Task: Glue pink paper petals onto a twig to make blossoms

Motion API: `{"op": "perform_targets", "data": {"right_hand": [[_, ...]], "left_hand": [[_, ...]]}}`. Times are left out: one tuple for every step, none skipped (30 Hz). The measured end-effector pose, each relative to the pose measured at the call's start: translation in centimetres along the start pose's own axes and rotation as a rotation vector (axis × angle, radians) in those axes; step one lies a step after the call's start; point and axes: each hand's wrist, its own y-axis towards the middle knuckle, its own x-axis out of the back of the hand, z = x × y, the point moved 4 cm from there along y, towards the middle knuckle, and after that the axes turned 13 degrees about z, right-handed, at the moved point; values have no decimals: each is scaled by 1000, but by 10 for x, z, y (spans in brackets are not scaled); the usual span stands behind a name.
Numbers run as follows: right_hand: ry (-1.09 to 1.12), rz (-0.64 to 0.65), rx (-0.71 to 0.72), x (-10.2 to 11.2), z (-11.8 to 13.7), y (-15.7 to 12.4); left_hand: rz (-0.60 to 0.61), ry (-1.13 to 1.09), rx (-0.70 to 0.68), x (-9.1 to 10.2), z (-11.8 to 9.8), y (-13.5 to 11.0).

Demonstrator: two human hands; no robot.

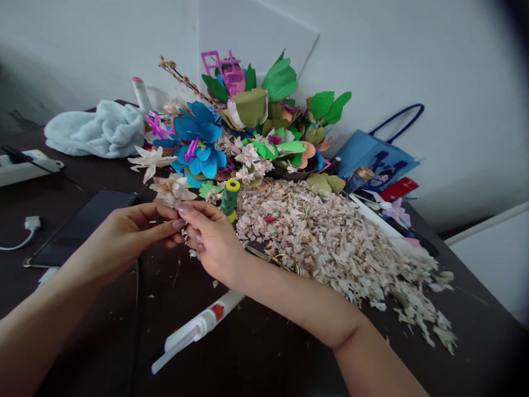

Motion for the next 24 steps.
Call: {"op": "perform_targets", "data": {"right_hand": [[1,7,5,0,0,0],[1,13,12,0,0,0],[0,18,18,0,-1,0],[0,23,24,0,-1,0],[1,26,30,1,-1,0],[2,28,36,1,-1,0],[4,28,41,0,-1,0],[3,26,46,0,-1,0],[-2,21,48,0,0,-1],[-9,11,50,0,0,-1],[-18,-1,49,0,0,-1],[-26,-12,45,0,0,-1],[-32,-20,41,0,0,-2],[-34,-21,38,0,0,-2],[-31,-16,37,-1,0,-2],[-27,-7,34,-1,0,-2],[-24,0,31,-1,0,-2],[-19,3,28,-1,1,-3],[-15,1,23,-1,1,-3],[-11,-3,16,-1,1,-3],[-6,-7,10,0,1,-4],[2,-6,5,0,2,-4],[12,-3,2,0,2,-5],[21,1,-1,0,3,-5]], "left_hand": [[9,5,-4,0,-1,0],[15,7,-8,-1,-2,-1],[16,7,-11,-1,-2,-1],[12,6,-13,-1,-3,-1],[8,6,-13,-1,-3,-1],[5,7,-10,-1,-2,-1],[1,7,-3,-1,-1,-1],[2,8,5,-1,-1,-1],[3,8,10,-1,0,-1],[4,8,14,-1,1,0],[4,9,13,-1,1,0],[6,14,10,-1,1,-1],[5,20,5,-1,0,-1],[2,24,-1,-1,-1,-1],[0,24,-5,-1,-2,-1],[-1,21,-5,-1,-2,-1],[-3,15,-1,-2,-2,-1],[-5,8,5,-2,-2,-1],[-8,0,13,-2,-2,-1],[-9,-6,21,-2,-1,-1],[-11,-13,29,-2,0,0],[-11,-23,32,-2,0,0],[-11,-35,31,-3,0,0],[-12,-47,30,-3,1,0]]}}
